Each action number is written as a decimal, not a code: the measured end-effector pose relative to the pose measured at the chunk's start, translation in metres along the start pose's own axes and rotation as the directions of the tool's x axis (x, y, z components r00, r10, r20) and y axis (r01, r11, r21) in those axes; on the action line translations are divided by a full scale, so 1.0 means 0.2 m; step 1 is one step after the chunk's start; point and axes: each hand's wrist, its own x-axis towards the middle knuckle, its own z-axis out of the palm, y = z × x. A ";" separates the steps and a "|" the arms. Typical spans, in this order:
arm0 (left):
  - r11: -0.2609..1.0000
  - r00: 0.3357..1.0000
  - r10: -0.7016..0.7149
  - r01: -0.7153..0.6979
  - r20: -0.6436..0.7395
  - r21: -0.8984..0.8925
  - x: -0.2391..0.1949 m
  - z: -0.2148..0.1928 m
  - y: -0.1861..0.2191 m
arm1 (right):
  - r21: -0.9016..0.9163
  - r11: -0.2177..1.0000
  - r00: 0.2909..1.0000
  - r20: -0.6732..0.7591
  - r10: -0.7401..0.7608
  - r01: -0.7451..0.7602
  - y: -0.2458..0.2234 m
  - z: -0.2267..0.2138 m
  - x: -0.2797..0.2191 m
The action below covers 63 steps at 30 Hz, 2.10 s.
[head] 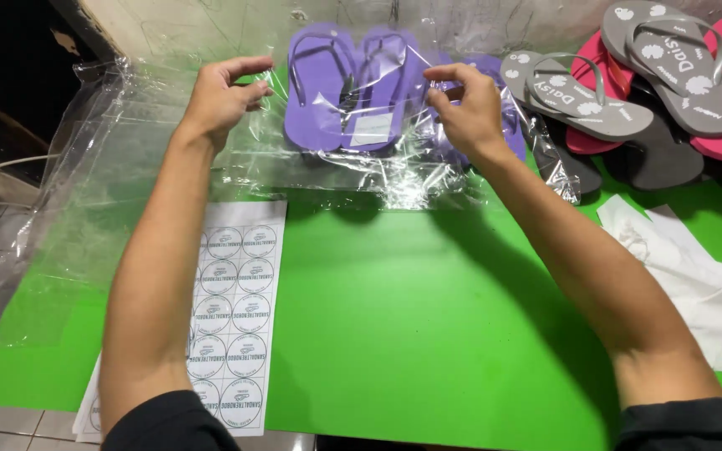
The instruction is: Trimming excess material from flip-flops, cleaning them with a cloth, and packaging them into labeled plastic bags.
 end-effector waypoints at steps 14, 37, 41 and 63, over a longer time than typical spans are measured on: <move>0.986 0.985 -0.158 0.153 0.075 0.063 0.21 0.18 -0.29 | -0.001 0.979 0.979 0.005 0.204 -0.204 0.20 0.19 0.01; 0.276 0.523 0.850 -0.529 0.052 0.802 -0.24 0.65 0.18 | 0.049 0.907 0.880 -0.269 -0.391 0.418 0.20 0.25 -0.02; 0.067 0.272 0.947 -0.689 0.172 0.722 -0.51 0.81 0.30 | 0.116 0.968 0.932 -0.316 -0.179 0.225 -0.03 0.13 -0.03; 0.178 0.355 0.564 -0.934 0.745 0.311 -1.18 0.97 -0.09 | -0.755 0.636 0.954 0.049 0.295 -0.157 0.49 -0.95 0.07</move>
